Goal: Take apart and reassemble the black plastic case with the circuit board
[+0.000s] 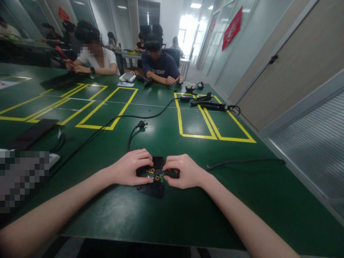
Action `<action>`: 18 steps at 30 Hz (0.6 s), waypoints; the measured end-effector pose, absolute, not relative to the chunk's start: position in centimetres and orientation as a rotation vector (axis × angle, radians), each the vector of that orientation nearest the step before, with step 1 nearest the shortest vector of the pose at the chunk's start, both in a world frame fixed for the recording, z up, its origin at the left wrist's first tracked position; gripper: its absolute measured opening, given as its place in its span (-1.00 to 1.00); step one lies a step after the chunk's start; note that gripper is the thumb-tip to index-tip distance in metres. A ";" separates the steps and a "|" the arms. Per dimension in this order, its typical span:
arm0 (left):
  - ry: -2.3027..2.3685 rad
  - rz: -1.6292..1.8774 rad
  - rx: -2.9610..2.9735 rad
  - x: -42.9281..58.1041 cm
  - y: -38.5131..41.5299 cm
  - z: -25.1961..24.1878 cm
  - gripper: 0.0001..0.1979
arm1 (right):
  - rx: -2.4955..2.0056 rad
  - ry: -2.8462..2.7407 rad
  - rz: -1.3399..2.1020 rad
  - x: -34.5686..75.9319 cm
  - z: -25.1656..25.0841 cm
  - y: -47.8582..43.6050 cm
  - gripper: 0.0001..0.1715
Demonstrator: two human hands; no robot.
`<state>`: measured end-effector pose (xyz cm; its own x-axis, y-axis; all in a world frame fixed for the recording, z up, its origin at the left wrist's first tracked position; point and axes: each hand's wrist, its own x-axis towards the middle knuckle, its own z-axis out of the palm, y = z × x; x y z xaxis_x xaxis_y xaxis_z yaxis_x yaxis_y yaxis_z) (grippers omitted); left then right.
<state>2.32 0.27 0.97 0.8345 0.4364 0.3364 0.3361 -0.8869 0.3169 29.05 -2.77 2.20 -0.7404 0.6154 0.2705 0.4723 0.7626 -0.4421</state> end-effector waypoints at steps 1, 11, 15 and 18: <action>0.584 0.609 2.755 2.3 0.3 1.0 -0.62 | -0.838 -2.551 0.499 29.2 2.2 -2.7 -0.87; 0.630 0.674 2.690 1.2 0.9 1.8 -0.52 | -0.904 -2.512 0.458 29.4 1.3 -2.0 -0.79; 0.703 0.624 2.713 1.5 0.8 1.5 -0.52 | -0.909 -2.499 0.346 29.2 1.1 -1.8 -0.75; 0.752 0.630 2.721 1.6 0.8 1.3 -0.63 | -0.941 -2.505 0.306 29.1 0.8 -1.8 -0.76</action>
